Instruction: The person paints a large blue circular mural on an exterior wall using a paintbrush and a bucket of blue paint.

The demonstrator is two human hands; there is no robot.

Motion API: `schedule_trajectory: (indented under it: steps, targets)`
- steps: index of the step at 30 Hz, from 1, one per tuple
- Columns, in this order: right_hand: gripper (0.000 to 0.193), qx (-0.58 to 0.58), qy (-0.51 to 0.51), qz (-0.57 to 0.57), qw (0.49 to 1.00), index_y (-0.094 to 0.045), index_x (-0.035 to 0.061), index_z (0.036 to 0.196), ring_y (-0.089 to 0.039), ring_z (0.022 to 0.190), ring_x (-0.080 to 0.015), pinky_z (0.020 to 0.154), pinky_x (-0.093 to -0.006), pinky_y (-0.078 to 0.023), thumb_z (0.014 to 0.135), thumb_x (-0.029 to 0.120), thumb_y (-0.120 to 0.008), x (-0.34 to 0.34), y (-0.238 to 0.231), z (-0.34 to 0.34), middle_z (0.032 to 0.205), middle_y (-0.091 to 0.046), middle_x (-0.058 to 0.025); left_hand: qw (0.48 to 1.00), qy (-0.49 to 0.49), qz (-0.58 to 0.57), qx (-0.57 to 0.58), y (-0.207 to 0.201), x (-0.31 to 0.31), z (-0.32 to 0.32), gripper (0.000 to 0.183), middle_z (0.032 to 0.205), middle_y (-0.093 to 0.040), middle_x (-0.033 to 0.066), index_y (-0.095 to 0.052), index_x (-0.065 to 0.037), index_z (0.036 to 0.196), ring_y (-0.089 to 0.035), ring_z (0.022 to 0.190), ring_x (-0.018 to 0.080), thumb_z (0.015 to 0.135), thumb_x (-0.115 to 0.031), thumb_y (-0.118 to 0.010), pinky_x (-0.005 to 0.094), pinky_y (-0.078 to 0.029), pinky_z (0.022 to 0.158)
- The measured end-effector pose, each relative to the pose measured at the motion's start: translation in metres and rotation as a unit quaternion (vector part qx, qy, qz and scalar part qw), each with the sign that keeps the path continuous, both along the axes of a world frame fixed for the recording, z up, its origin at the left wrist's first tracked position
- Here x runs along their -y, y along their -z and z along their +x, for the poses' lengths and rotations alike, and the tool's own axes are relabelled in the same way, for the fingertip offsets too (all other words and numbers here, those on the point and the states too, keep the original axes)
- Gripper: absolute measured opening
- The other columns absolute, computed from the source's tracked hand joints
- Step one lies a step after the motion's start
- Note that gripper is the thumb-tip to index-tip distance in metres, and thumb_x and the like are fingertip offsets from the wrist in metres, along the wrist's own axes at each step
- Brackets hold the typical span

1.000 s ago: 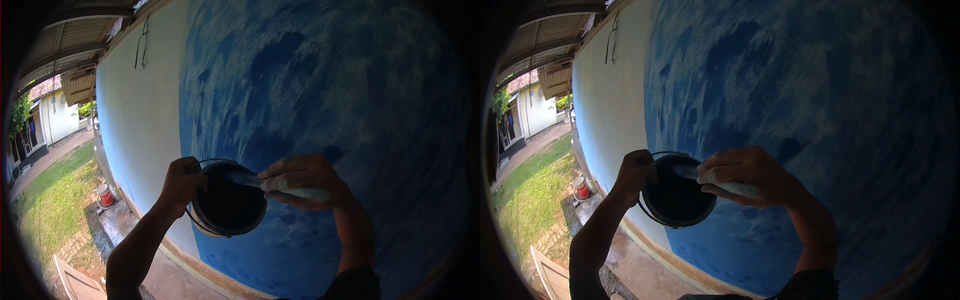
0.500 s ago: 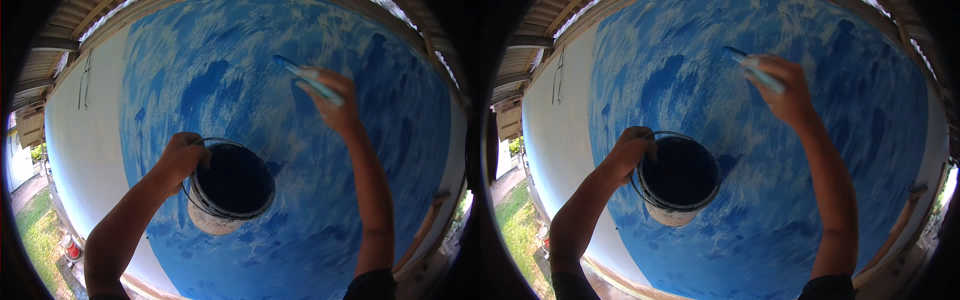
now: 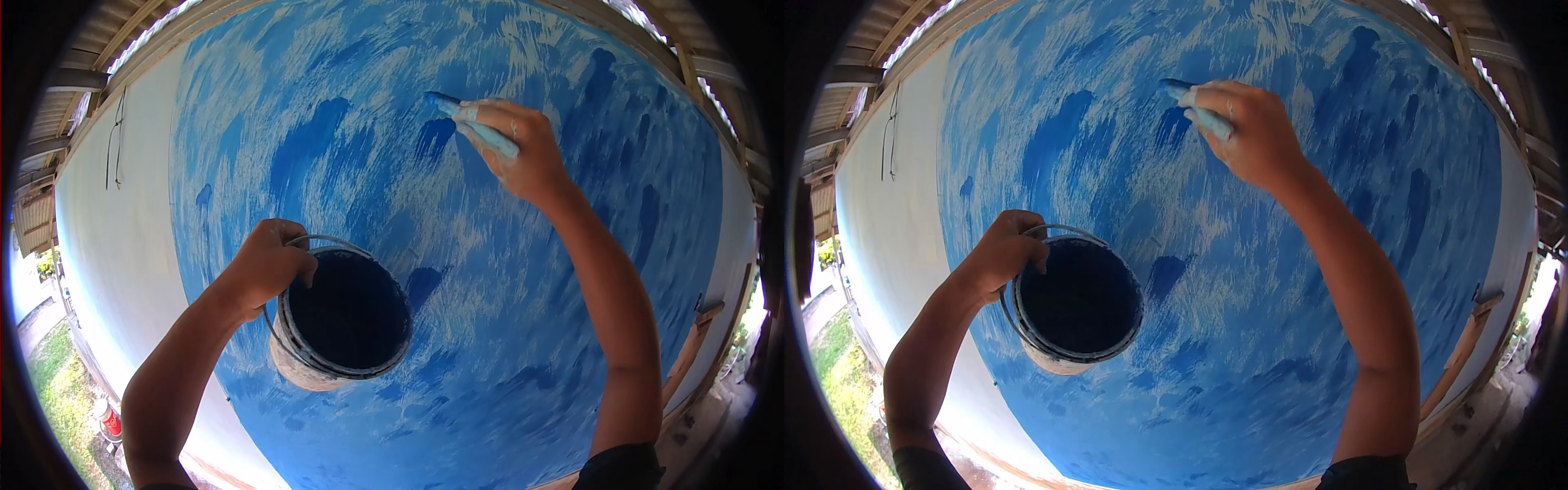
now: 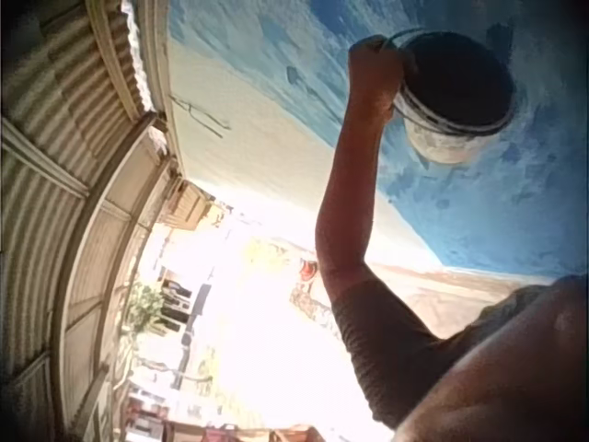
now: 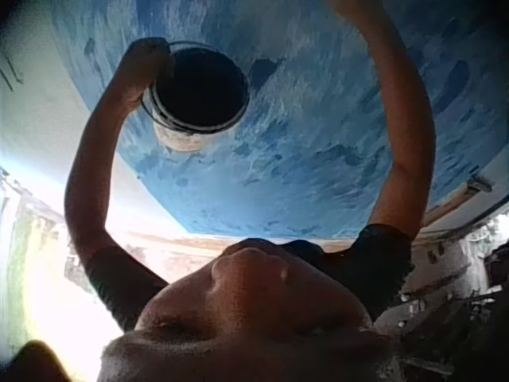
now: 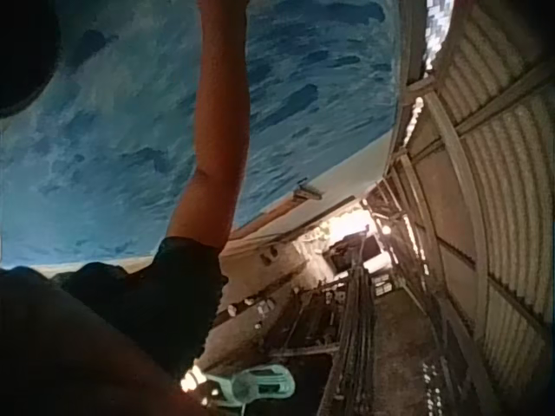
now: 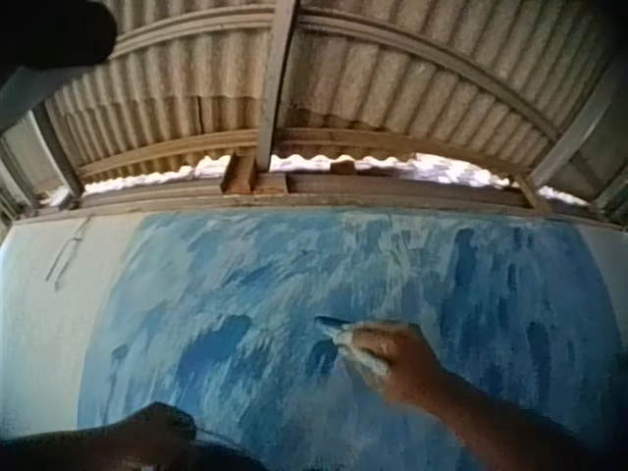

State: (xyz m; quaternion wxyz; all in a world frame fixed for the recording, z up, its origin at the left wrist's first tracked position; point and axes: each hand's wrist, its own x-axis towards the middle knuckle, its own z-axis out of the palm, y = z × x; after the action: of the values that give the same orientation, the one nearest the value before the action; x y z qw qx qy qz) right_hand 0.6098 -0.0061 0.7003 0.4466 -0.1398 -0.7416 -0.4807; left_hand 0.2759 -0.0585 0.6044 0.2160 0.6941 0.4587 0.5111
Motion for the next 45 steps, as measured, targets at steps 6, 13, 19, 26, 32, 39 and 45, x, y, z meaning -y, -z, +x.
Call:
schedule_trajectory:
  steps: [6, 13, 19, 26, 32, 39, 45]
  targets:
    - [0.024, 0.177, 0.101, -0.038, 0.978, -0.075, 0.0127, 0.108, -0.075, 0.098, -0.0238, 0.081, -0.0368, -0.064, 0.084, 0.013, -0.077, -0.007, 0.09, -0.021, 0.11, -0.075, -0.0131, 1.0, -0.012, -0.013, 0.019, 0.011, 0.0, -0.018, 0.01, 0.066, -0.057, 0.0082, -0.057, 0.0, 0.067, -0.051, 0.059, 0.0155, 0.068, 0.006, -0.064, 0.0317, -0.039, 0.056]
    - [0.024, 0.058, 0.059, -0.037, 0.996, -0.073, 0.0095, 0.108, -0.075, 0.097, -0.0253, 0.075, -0.0366, -0.065, 0.084, 0.01, -0.076, 0.008, 0.063, -0.013, 0.116, -0.072, -0.0166, 1.0, -0.016, -0.024, 0.013, 0.015, 0.006, -0.022, 0.011, 0.065, -0.053, 0.0076, -0.055, 0.0, 0.067, -0.049, 0.059, 0.0153, 0.067, 0.008, -0.063, 0.0311, -0.039, 0.055]
    - [0.029, 0.16, 0.083, 0.004, 0.984, -0.071, 0.0072, 0.104, -0.073, 0.106, -0.0297, 0.076, -0.038, -0.066, 0.079, 0.017, -0.083, -0.028, 0.146, -0.031, 0.117, -0.072, -0.0177, 0.999, -0.023, -0.02, 0.01, 0.019, 0.001, -0.035, 0.012, 0.067, -0.054, 0.0075, -0.056, 0.0, 0.068, -0.051, 0.059, 0.0165, 0.063, 0.009, -0.063, 0.0303, -0.041, 0.054]
    - [0.029, 0.152, 0.056, -0.078, 0.984, -0.07, 0.0073, 0.102, -0.072, 0.106, -0.025, 0.073, -0.0358, -0.065, 0.078, 0.017, -0.084, 0.014, 0.118, -0.052, 0.113, -0.072, -0.0153, 0.997, -0.054, -0.013, 0.052, 0.022, 0.004, -0.047, 0.014, 0.068, -0.051, 0.0057, -0.059, 0.0, 0.072, -0.047, 0.06, 0.0172, 0.06, 0.008, -0.063, 0.0325, -0.042, 0.056]
    - [0.024, 0.039, 0.078, -0.009, 0.996, -0.069, 0.0035, 0.099, -0.072, 0.106, -0.029, 0.068, -0.034, -0.066, 0.08, 0.013, -0.081, -0.033, 0.123, -0.047, 0.115, -0.068, -0.0236, 0.997, -0.073, 0.003, 0.019, 0.031, 0.004, -0.061, 0.014, 0.066, -0.05, 0.0051, -0.056, -0.001, 0.069, -0.047, 0.061, 0.0165, 0.062, 0.008, -0.064, 0.0317, -0.04, 0.055]
    - [0.022, 0.252, 0.037, -0.217, 0.942, -0.069, 0.0077, 0.1, -0.071, 0.104, -0.0258, 0.064, -0.0322, -0.066, 0.081, 0.012, -0.08, 0.003, 0.176, -0.076, 0.118, -0.068, -0.0213, 0.997, -0.073, -0.012, -0.036, 0.01, -0.003, -0.064, 0.017, 0.063, -0.048, 0.0035, -0.054, -0.004, 0.066, -0.044, 0.059, 0.0154, 0.063, 0.009, -0.065, 0.0328, -0.035, 0.053]
    - [0.024, 0.002, 0.056, 0.053, 0.997, -0.071, 0.0074, 0.101, -0.073, 0.102, -0.0264, 0.075, -0.0328, -0.066, 0.079, 0.008, -0.079, -0.019, 0.054, -0.027, 0.12, -0.071, -0.0146, 0.995, -0.082, 0.005, -0.063, -0.001, -0.004, -0.059, 0.019, 0.062, -0.046, 0.003, -0.053, -0.005, 0.064, -0.045, 0.061, 0.0164, 0.061, 0.006, -0.068, 0.0348, -0.034, 0.054]
